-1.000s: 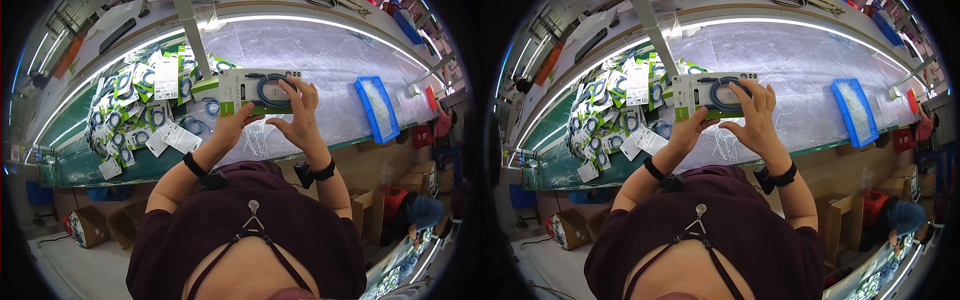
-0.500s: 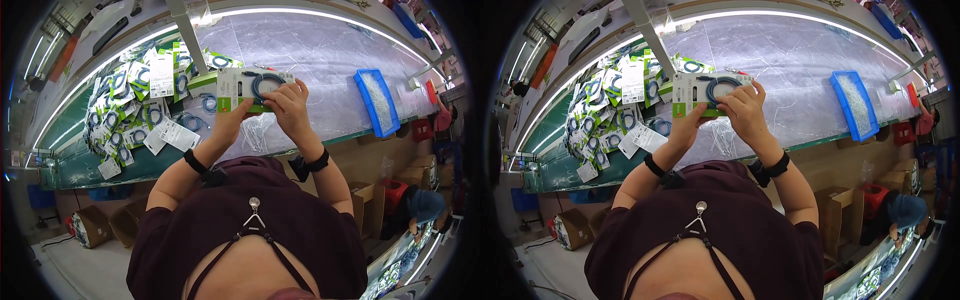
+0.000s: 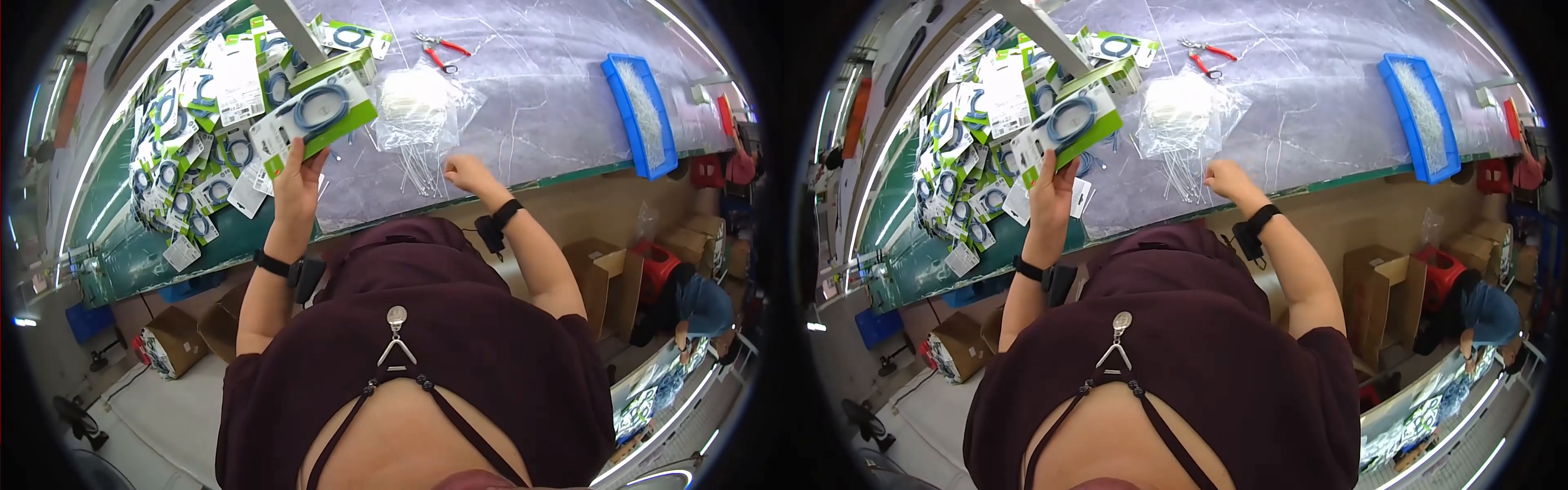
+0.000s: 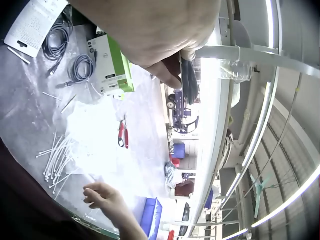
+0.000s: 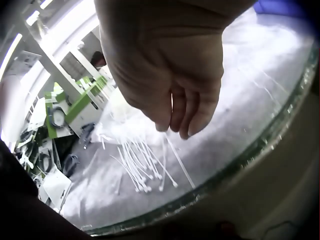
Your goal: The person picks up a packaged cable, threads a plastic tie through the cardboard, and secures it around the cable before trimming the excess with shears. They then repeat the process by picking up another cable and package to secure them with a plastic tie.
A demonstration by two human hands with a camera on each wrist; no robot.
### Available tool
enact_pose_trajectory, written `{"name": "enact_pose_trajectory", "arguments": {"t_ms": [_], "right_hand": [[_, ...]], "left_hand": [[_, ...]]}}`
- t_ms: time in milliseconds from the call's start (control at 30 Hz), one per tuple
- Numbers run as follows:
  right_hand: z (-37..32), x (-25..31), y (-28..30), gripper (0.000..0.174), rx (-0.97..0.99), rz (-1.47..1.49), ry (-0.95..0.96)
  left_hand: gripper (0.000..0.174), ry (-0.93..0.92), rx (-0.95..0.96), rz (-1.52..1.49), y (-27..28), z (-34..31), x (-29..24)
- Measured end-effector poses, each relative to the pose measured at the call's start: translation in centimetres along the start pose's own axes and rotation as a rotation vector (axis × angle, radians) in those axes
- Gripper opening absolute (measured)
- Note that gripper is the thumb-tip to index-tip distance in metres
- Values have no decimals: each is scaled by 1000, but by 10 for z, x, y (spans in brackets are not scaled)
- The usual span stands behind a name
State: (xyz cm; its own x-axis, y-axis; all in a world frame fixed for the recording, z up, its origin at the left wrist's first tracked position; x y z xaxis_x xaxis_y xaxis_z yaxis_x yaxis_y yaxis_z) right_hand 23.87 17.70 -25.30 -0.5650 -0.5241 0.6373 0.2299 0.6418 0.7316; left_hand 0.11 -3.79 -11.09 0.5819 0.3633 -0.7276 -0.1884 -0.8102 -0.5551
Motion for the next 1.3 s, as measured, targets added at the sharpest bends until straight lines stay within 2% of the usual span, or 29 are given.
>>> {"name": "enact_pose_trajectory", "arguments": {"t_ms": [33,133,233,333,467,533,600,667,800,933,1067,1100,1167,1233,1300], "right_hand": [[-3,-12,-17,20,-2,4,-18],[-24,-30,-38,16,-354,-99,-130],[-28,-23,-45,17,-446,-153,-234],[-24,-34,-58,15,-517,-246,-219],[-24,-23,-52,24,-492,-105,-411],[-17,-12,-49,34,-448,-104,-410],[-10,-4,-51,34,-427,-119,-367],[-6,-2,-60,30,-490,-201,-343],[5,-18,-71,26,-535,-154,-440],[5,-19,-70,19,-468,-139,-474],[-2,-21,-65,16,-472,-37,-416],[-2,-22,-63,15,-509,85,-382],[1,-33,-61,14,-585,323,-305],[-2,-33,-49,12,-620,396,-277],[-8,-29,-32,9,-671,552,-220]], "left_hand": [[26,16,-29,14,7,-2,1],[26,54,-74,50,22,-5,7],[28,82,-104,99,32,-3,14],[31,174,-86,83,40,14,29],[31,260,-61,73,34,28,46],[32,217,-8,114,20,25,48],[31,220,55,145,7,24,47],[30,238,102,146,-3,27,46],[28,345,107,176,14,51,52],[25,362,141,203,9,53,45],[22,363,254,194,8,68,48],[22,365,259,195,5,68,47],[20,356,229,149,-10,69,45],[20,347,218,121,-32,65,38],[20,373,304,16,-63,52,20]]}}
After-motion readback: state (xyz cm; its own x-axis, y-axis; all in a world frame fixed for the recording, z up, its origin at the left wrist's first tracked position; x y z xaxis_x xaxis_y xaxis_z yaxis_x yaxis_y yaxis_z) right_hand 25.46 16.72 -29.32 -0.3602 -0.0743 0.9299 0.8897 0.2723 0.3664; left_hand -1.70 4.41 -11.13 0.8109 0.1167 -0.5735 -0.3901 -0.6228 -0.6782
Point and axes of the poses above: each hand's wrist, its own z-axis towards the middle knuckle, its own y-axis out of the back of the hand, x = y × z, the point moved 4 cm from there along z, towards the middle knuckle, and after that the axes turned 12 degrees about -x, right-handed, at the moved point
